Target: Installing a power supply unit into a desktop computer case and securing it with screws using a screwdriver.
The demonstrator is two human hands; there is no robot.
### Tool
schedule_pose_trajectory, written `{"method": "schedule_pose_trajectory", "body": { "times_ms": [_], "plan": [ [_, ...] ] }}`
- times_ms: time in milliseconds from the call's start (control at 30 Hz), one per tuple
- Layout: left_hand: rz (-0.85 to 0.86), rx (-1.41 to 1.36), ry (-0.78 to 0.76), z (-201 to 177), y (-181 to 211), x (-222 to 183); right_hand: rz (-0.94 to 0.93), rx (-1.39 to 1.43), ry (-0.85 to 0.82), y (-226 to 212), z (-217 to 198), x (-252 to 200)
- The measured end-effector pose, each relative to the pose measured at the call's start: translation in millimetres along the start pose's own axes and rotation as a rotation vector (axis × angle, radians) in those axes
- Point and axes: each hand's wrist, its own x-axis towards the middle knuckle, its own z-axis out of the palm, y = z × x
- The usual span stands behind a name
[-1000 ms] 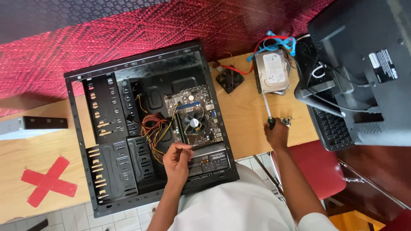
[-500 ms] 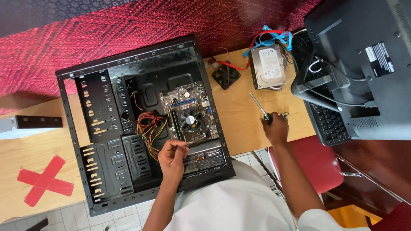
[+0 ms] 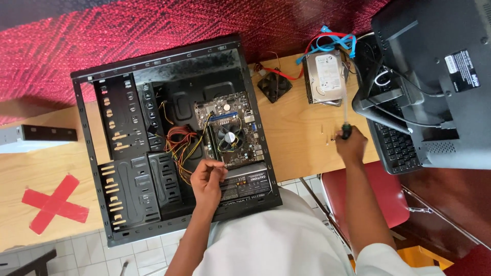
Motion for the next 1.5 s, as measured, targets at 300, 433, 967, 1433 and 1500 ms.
{"method": "schedule_pose_trajectory", "body": {
  "times_ms": [300,433,967,1433,1500],
  "plan": [
    [-0.002,0.029,-0.020,1,6,2,0.054,0.080,-0.127,-6,7,-35],
    [0.030,0.035,-0.001,0,2,2,0.090,0.118,-0.165,-17,12,-47],
    [0.294,0.189,-0.481,77,116,0,0.210,1.469,-0.982,-194,-113,-175],
    [-0.132,-0.323,-0.016,-2,42,-30,-0.399,0.657,-0.771,-209,-158,-186],
    [-0.099,-0.312,-0.015,-9,42,-32,-0.471,0.523,-0.726,-208,-167,-187]
  ]
}}
